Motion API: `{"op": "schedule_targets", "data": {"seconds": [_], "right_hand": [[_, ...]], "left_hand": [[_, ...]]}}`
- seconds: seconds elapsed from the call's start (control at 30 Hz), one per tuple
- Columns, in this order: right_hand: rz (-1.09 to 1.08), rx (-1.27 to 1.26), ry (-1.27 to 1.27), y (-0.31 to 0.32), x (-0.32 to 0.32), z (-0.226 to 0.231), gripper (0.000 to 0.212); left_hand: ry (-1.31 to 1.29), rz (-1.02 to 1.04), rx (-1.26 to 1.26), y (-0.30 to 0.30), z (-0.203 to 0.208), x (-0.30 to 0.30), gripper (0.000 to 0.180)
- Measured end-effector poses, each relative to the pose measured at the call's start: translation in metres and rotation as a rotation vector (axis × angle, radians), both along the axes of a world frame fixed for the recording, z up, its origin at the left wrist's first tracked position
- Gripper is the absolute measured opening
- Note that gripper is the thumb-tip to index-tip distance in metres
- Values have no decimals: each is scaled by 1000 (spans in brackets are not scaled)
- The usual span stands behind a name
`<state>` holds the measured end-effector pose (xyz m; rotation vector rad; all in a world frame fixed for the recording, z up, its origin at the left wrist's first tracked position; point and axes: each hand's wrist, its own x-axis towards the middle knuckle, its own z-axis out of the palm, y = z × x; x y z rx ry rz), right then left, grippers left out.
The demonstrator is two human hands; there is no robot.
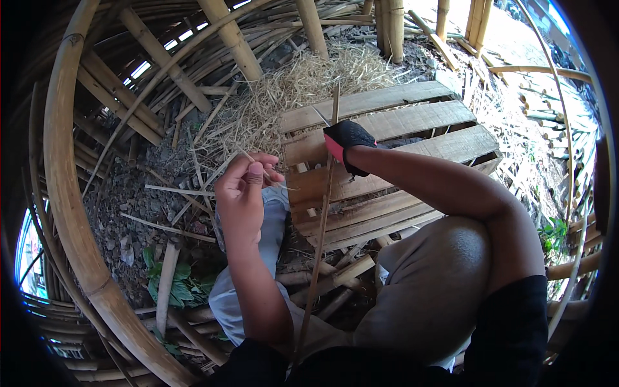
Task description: The person sits on the ground and uses a knife to shave and smooth a long bamboo stick. They repeatedly scrape the surface of the stick, rotating it to work on different sides.
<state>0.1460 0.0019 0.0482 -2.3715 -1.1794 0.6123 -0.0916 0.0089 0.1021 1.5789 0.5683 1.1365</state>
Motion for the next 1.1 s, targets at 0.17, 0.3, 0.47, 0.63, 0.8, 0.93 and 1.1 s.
{"op": "schedule_targets", "data": {"seconds": [0.17, 0.3, 0.47, 0.63, 0.8, 0.93, 1.1], "right_hand": [[-113, 99, 120, -1, -1, 0, 40], [-90, 59, 115, -3, -3, 5, 46], [-86, 86, 67, -5, -1, -2, 49], [-67, 95, 100, 3, 2, -11, 50], [-95, 110, 76, 5, 5, -14, 47], [-82, 132, 67, 1, 5, -14, 46], [-57, 140, 108, -2, 4, -10, 50]], "left_hand": [[845, -240, -156, 32, -20, -39, 37], [1348, -565, -209, 36, -44, -49, 50], [1093, -743, -297, 58, -35, -58, 54], [283, 570, 510, 103, -13, -2, 66], [258, 89, 142, 89, 15, -15, 43], [726, -508, -283, 35, -4, -43, 47], [831, -927, -316, -12, -104, -75, 40]]}}
